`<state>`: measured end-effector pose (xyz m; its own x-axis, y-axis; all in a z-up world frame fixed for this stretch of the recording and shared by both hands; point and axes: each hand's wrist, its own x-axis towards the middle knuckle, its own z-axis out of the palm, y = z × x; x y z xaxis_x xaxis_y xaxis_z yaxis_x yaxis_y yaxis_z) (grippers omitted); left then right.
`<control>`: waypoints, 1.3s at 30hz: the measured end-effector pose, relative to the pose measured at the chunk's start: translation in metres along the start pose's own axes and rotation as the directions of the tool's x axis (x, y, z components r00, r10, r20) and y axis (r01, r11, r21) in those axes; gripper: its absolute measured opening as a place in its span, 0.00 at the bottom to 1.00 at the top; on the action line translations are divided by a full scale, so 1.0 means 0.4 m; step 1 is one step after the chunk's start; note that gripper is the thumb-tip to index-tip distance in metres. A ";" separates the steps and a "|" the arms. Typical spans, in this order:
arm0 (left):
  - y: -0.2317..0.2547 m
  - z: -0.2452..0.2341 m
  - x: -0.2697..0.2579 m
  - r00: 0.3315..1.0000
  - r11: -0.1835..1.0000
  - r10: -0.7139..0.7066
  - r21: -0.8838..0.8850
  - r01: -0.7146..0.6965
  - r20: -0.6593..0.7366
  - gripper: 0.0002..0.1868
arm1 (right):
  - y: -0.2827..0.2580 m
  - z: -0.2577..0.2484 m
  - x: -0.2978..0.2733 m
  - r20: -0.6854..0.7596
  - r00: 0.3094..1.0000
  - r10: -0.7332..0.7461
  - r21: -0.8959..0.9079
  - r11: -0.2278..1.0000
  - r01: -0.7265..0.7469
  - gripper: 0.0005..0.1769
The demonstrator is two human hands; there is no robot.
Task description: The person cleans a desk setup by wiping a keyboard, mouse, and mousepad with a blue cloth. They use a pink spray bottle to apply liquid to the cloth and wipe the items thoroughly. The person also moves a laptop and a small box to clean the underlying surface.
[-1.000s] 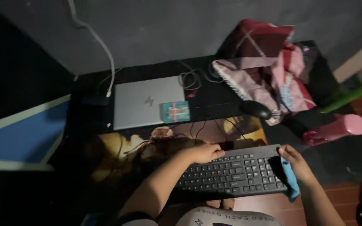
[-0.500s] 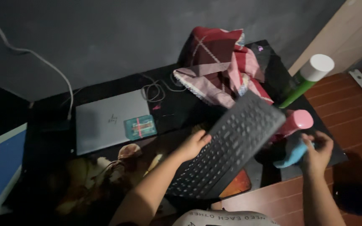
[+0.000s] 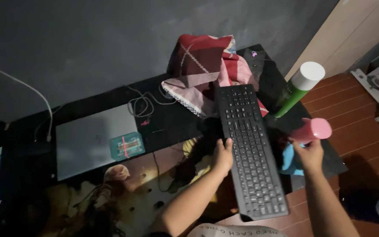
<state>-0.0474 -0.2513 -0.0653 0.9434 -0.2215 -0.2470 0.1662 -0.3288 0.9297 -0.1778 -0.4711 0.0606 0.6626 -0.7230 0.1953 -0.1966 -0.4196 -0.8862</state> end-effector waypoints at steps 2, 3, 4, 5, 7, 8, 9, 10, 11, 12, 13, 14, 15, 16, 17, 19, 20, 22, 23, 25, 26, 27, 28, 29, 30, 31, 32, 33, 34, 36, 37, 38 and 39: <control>0.015 0.035 -0.016 0.999 0.999 -0.042 -0.023 0.042 0.013 0.29 | 0.037 -0.032 0.023 0.002 1.000 -0.003 0.014 1.000 0.003 0.38; 0.026 0.047 -0.022 0.998 0.998 -0.066 -0.014 0.066 0.017 0.28 | 0.057 -0.047 0.035 0.017 0.999 -0.050 0.039 0.998 0.049 0.38; 0.035 0.056 -0.026 0.996 0.996 -0.092 -0.006 0.092 0.020 0.27 | 0.080 -0.063 0.048 0.033 0.995 -0.096 0.065 0.993 0.094 0.39; 0.045 0.062 -0.025 0.996 0.996 -0.090 -0.025 0.090 0.007 0.26 | 0.103 -0.070 0.065 0.015 0.998 -0.062 0.010 0.998 0.062 0.36; 0.060 0.077 -0.018 0.996 0.994 -0.088 -0.062 0.087 -0.017 0.26 | 0.144 -0.072 0.096 -0.027 1.000 0.004 -0.099 0.995 -0.007 0.32; 0.064 0.083 -0.009 0.993 0.993 -0.114 -0.045 0.113 -0.016 0.25 | 0.158 -0.076 0.103 -0.031 0.999 0.035 -0.100 0.994 -0.038 0.33; 0.066 0.089 0.004 0.990 0.990 -0.140 -0.028 0.140 -0.016 0.24 | 0.167 -0.078 0.114 -0.034 0.997 0.065 -0.101 0.992 -0.069 0.35; 0.065 0.094 0.018 0.986 0.986 -0.166 -0.009 0.166 -0.017 0.24 | 0.171 -0.078 0.121 -0.037 0.995 0.097 -0.100 0.990 -0.100 0.36; 0.063 0.105 0.034 0.983 0.983 -0.182 -0.020 0.181 -0.019 0.24 | 0.175 -0.080 0.121 -0.041 0.997 0.071 -0.120 0.990 -0.076 0.37; 0.058 0.118 0.052 0.980 0.980 -0.196 -0.030 0.196 -0.021 0.23 | 0.179 -0.082 0.119 -0.044 0.998 0.045 -0.139 0.989 -0.051 0.38; 0.051 0.132 0.070 0.977 0.977 -0.211 -0.040 0.210 -0.022 0.23 | 0.186 -0.083 0.119 -0.047 0.999 0.019 -0.158 0.987 -0.027 0.40; 0.044 0.147 0.086 0.981 0.980 -0.193 -0.065 0.190 -0.035 0.24 | 0.195 -0.080 0.115 -0.121 0.991 -0.060 -0.132 0.990 0.044 0.41; 0.038 0.161 0.103 0.983 0.981 -0.174 -0.090 0.170 -0.049 0.24 | 0.206 -0.075 0.098 -0.195 0.971 -0.137 -0.111 0.987 0.117 0.43; 0.033 0.175 0.117 0.986 0.982 -0.157 -0.116 0.149 -0.062 0.24 | 0.217 -0.077 0.075 -0.268 0.940 -0.211 -0.096 0.977 0.192 0.45; 0.031 0.187 0.130 0.985 0.982 -0.161 -0.107 0.153 -0.063 0.25 | 0.224 -0.082 0.044 -0.309 0.934 -0.179 -0.082 0.984 0.161 0.40; 0.039 0.201 0.154 0.983 0.982 -0.170 -0.090 0.163 -0.066 0.26 | 0.225 -0.083 -0.035 -0.387 0.915 -0.113 -0.049 0.994 0.102 0.31; 0.049 0.204 0.162 0.977 0.973 -0.209 -0.110 0.204 -0.032 0.26 | 0.218 -0.081 -0.072 -0.364 0.924 -0.116 -0.030 0.993 0.113 0.27; 0.073 0.209 0.173 0.958 0.946 -0.285 -0.147 0.288 0.039 0.26 | 0.194 -0.072 -0.139 -0.315 0.941 -0.125 0.008 0.991 0.134 0.20; 0.082 0.209 0.174 0.964 0.955 -0.261 -0.131 0.265 0.046 0.26 | 0.178 -0.070 -0.164 -0.251 0.964 -0.094 -0.055 0.995 0.083 0.17; 0.098 0.209 0.173 0.975 0.970 -0.215 -0.100 0.220 0.061 0.25 | 0.143 -0.066 -0.199 -0.123 0.992 -0.018 -0.189 0.982 -0.006 0.12; 0.100 0.204 0.168 0.970 0.966 -0.229 -0.101 0.237 0.085 0.24 | 0.125 -0.063 -0.205 -0.041 0.998 -0.055 -0.217 0.975 0.045 0.12; 0.099 0.199 0.161 0.964 0.962 -0.243 -0.102 0.254 0.110 0.24 | 0.106 -0.060 -0.209 0.042 0.995 -0.090 -0.241 0.966 0.098 0.13; 0.099 0.194 0.161 0.958 0.957 -0.256 -0.102 0.270 0.132 0.24 | 0.085 -0.054 -0.210 0.126 0.984 -0.124 -0.258 0.954 0.153 0.13; 0.096 0.192 0.162 0.965 0.968 -0.233 -0.063 0.242 0.119 0.24 | 0.065 -0.050 -0.209 0.195 0.978 -0.076 -0.369 0.918 0.145 0.19; 0.087 0.192 0.158 0.971 0.976 -0.211 -0.022 0.215 0.108 0.24 | 0.046 -0.047 -0.210 0.256 0.967 -0.016 -0.475 0.868 0.140 0.26; 0.076 0.194 0.156 0.977 0.982 -0.189 0.019 0.188 0.098 0.24 | 0.031 -0.043 -0.208 0.307 0.950 0.051 -0.575 0.806 0.143 0.32; 0.066 0.203 0.157 0.982 0.986 -0.164 0.010 0.163 0.094 0.24 | 0.020 -0.036 -0.206 0.349 0.932 0.096 -0.627 0.764 0.156 0.39; 0.056 0.215 0.157 0.986 0.990 -0.138 0.002 0.139 0.089 0.24 | 0.012 -0.029 -0.205 0.386 0.911 0.144 -0.675 0.718 0.173 0.46; 0.044 0.222 0.159 0.990 0.993 -0.113 -0.007 0.114 0.086 0.24 | 0.008 -0.024 -0.206 0.417 0.888 0.194 -0.719 0.668 0.192 0.52; 0.028 0.223 0.180 0.971 0.988 -0.153 0.056 0.145 0.183 0.26 | 0.010 -0.011 -0.207 0.394 0.877 0.275 -0.787 0.594 0.167 0.55; 0.025 0.220 0.186 0.957 0.984 -0.174 0.087 0.158 0.231 0.27 | 0.014 -0.005 -0.209 0.379 0.871 0.315 -0.818 0.553 0.156 0.57; 0.022 0.202 0.188 0.968 0.987 -0.085 0.154 0.049 0.236 0.30 | 0.019 -0.003 -0.207 0.389 0.874 0.292 -0.806 0.567 0.169 0.57; 0.025 0.172 0.188 0.968 0.974 0.005 0.220 -0.062 0.249 0.35 | 0.025 -0.004 -0.203 0.399 0.877 0.269 -0.794 0.580 0.183 0.58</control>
<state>0.0056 -0.3345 -0.0936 0.8429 -0.4450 -0.3026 0.0407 -0.5081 0.8603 -0.2346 -0.4176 0.0367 0.8160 -0.5282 -0.2350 -0.5667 -0.8111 -0.1448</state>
